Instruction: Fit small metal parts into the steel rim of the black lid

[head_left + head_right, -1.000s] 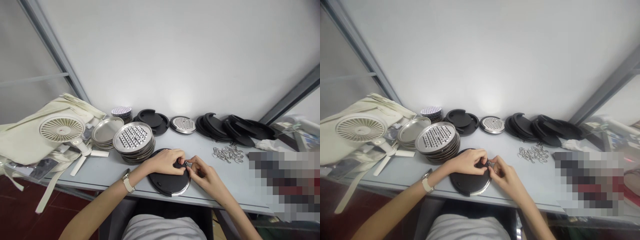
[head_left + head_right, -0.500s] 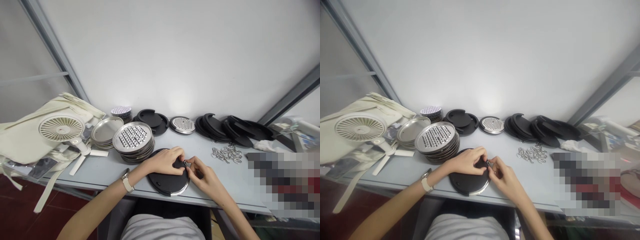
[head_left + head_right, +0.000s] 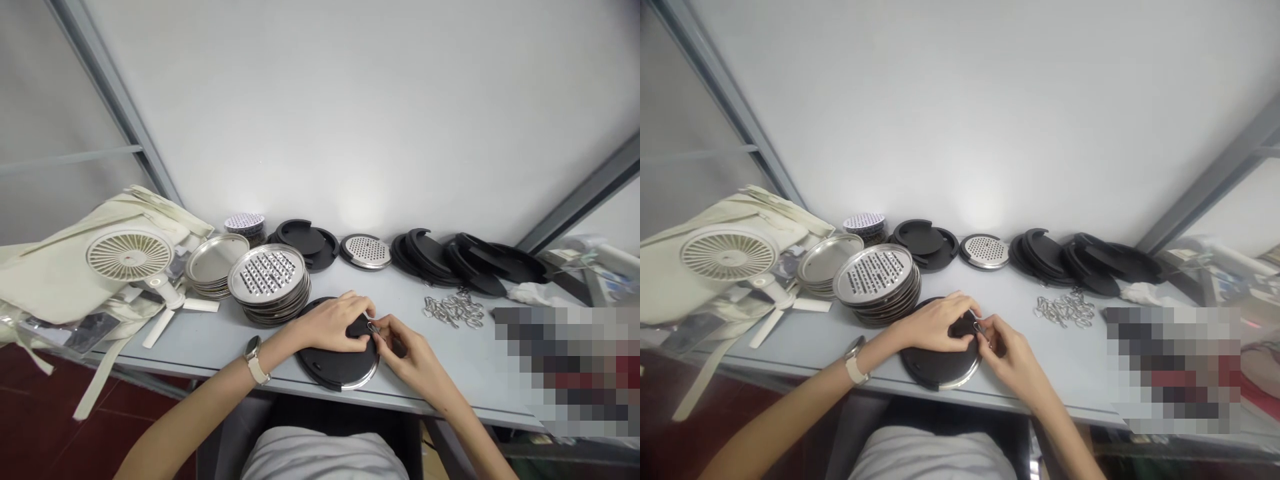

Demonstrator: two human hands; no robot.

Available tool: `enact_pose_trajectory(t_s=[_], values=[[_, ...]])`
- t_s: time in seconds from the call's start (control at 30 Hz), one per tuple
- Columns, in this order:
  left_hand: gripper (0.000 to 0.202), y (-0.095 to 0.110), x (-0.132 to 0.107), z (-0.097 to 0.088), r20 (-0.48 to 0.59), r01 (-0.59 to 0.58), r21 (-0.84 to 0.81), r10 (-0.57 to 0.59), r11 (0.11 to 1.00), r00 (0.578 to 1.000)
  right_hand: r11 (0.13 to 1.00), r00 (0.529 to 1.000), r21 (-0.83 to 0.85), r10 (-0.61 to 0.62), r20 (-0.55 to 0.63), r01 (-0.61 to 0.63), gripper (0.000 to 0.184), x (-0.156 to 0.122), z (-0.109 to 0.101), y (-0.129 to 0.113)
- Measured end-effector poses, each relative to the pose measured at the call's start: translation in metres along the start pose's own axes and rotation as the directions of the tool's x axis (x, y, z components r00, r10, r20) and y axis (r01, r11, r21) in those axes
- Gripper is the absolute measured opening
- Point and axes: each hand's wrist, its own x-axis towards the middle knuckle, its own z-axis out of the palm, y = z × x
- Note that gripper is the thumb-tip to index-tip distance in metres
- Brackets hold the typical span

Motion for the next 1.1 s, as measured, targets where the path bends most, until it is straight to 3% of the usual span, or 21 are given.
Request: enact_pose_trajectory(t_s=[0.5, 0.67, 1.1], values=[[0.025, -0.0018, 0.0005, 0.0002, 0.000, -0.070, 0.045, 0.070, 0.997, 0.998, 1.000, 1.000, 0.010, 0.015, 0.012, -0.015, 0.017, 0.0000, 0.0005, 0.0004], [0.022, -0.0032, 0.0003, 0.0003, -0.002, -0.111, -0.018, 0.111, 0.994, 0.994, 1.000, 1.000, 0.009, 0.015, 0.009, -0.015, 0.018, -0.0002, 0.0004, 0.0013], [0.030, -0.0059, 0.0004, 0.0011, -0.015, -0.084, -0.141, 0.082, 0.986, 0.996, 1.000, 1.000, 0.019, 0.020, 0.016, -0.020, 0.019, -0.0009, 0.0002, 0.0019]])
